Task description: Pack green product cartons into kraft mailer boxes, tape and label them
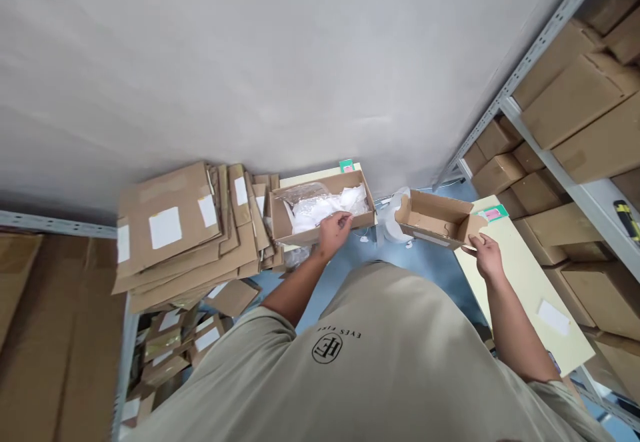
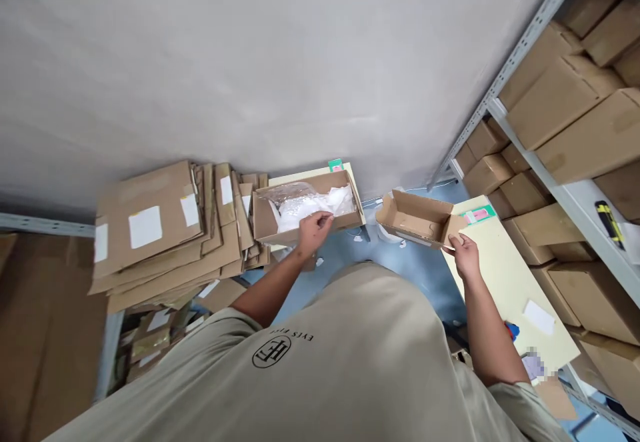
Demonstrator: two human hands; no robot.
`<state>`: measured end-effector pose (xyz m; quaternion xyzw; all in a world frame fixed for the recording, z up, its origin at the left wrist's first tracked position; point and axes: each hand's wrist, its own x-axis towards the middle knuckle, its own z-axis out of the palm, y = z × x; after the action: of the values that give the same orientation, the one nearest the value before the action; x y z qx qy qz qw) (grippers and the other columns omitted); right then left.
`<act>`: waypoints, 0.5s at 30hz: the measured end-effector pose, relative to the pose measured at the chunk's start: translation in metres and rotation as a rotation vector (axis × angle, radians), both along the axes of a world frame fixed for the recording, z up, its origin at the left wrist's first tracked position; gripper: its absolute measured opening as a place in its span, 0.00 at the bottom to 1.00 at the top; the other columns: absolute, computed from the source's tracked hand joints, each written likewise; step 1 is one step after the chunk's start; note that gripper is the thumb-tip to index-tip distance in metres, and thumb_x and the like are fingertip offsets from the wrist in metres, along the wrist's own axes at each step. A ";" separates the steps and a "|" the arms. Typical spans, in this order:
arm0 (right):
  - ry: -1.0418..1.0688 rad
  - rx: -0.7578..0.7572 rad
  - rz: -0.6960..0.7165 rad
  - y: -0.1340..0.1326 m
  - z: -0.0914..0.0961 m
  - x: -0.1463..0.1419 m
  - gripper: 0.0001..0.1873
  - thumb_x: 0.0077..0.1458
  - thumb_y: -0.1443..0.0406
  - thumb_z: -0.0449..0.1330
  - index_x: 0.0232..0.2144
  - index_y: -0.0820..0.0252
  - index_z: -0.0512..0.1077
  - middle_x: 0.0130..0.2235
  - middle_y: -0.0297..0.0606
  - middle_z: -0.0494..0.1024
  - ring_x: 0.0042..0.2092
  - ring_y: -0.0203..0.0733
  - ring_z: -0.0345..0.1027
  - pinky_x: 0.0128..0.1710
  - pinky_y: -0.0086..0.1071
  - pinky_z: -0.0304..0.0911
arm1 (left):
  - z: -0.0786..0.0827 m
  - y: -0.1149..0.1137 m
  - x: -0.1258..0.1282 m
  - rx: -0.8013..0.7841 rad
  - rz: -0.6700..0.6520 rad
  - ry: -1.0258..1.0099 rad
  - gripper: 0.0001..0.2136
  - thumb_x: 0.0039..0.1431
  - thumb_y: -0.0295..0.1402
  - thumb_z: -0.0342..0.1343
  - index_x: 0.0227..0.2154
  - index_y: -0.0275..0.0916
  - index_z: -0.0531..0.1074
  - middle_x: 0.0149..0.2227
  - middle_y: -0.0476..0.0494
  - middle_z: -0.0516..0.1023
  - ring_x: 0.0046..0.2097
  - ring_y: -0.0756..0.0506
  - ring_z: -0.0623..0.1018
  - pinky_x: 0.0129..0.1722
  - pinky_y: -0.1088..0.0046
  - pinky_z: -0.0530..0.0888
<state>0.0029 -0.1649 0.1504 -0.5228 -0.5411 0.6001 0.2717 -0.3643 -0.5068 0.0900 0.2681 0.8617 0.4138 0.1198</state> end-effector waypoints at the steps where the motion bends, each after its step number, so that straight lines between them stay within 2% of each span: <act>1: 0.014 0.012 0.004 -0.004 0.003 -0.010 0.36 0.47 0.52 0.80 0.54 0.60 0.75 0.41 0.35 0.79 0.42 0.42 0.81 0.47 0.46 0.91 | -0.001 -0.011 -0.020 -0.010 0.022 0.040 0.16 0.76 0.44 0.56 0.50 0.41 0.85 0.48 0.40 0.89 0.49 0.41 0.86 0.58 0.64 0.81; 4: 0.065 0.038 0.002 -0.015 0.014 -0.038 0.35 0.48 0.50 0.80 0.51 0.58 0.74 0.44 0.37 0.80 0.43 0.42 0.80 0.46 0.46 0.91 | -0.010 -0.024 -0.080 -0.109 0.016 0.080 0.17 0.75 0.43 0.56 0.55 0.40 0.84 0.49 0.38 0.89 0.51 0.39 0.86 0.61 0.63 0.79; 6: 0.095 0.044 -0.034 -0.023 0.020 -0.055 0.33 0.49 0.51 0.80 0.51 0.56 0.72 0.45 0.36 0.79 0.43 0.42 0.80 0.45 0.46 0.91 | -0.019 -0.013 -0.112 -0.264 -0.047 0.034 0.21 0.72 0.43 0.61 0.60 0.39 0.82 0.53 0.34 0.88 0.56 0.35 0.86 0.64 0.60 0.77; 8: 0.121 0.044 -0.076 -0.032 0.024 -0.072 0.33 0.49 0.52 0.79 0.51 0.54 0.71 0.44 0.34 0.78 0.42 0.41 0.79 0.44 0.45 0.91 | -0.028 0.010 -0.131 -0.432 -0.143 -0.052 0.30 0.65 0.47 0.69 0.64 0.38 0.79 0.60 0.27 0.86 0.65 0.28 0.82 0.68 0.56 0.74; 10: 0.143 0.039 -0.085 -0.040 0.028 -0.087 0.34 0.48 0.53 0.79 0.52 0.54 0.70 0.42 0.32 0.76 0.41 0.40 0.78 0.45 0.45 0.91 | -0.038 0.036 -0.137 -0.578 -0.237 -0.142 0.42 0.52 0.50 0.79 0.67 0.38 0.77 0.69 0.20 0.78 0.74 0.20 0.72 0.72 0.48 0.70; 12: 0.151 0.032 -0.079 -0.048 0.031 -0.100 0.34 0.49 0.53 0.79 0.53 0.54 0.70 0.40 0.30 0.74 0.41 0.40 0.78 0.45 0.46 0.91 | -0.049 0.057 -0.134 -0.706 -0.266 -0.213 0.49 0.40 0.47 0.85 0.67 0.39 0.78 0.75 0.15 0.69 0.79 0.11 0.60 0.73 0.36 0.66; 14: 0.146 0.028 -0.085 -0.054 0.034 -0.111 0.35 0.50 0.53 0.79 0.54 0.54 0.69 0.38 0.29 0.72 0.41 0.41 0.78 0.44 0.46 0.91 | -0.060 0.067 -0.129 -0.717 -0.266 -0.238 0.47 0.33 0.42 0.88 0.61 0.38 0.81 0.76 0.12 0.65 0.79 0.05 0.57 0.69 0.25 0.66; 15: 0.146 0.026 -0.092 -0.057 0.036 -0.115 0.35 0.50 0.54 0.79 0.55 0.54 0.69 0.38 0.29 0.72 0.41 0.42 0.79 0.44 0.46 0.91 | -0.064 0.068 -0.127 -0.664 -0.276 -0.231 0.44 0.31 0.40 0.88 0.56 0.37 0.83 0.75 0.11 0.67 0.77 0.04 0.60 0.67 0.23 0.67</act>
<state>-0.1125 -0.2221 0.1865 -0.4983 -0.5031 0.6165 0.3443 -0.4916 -0.4389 0.0259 0.2796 0.8855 0.1195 0.3513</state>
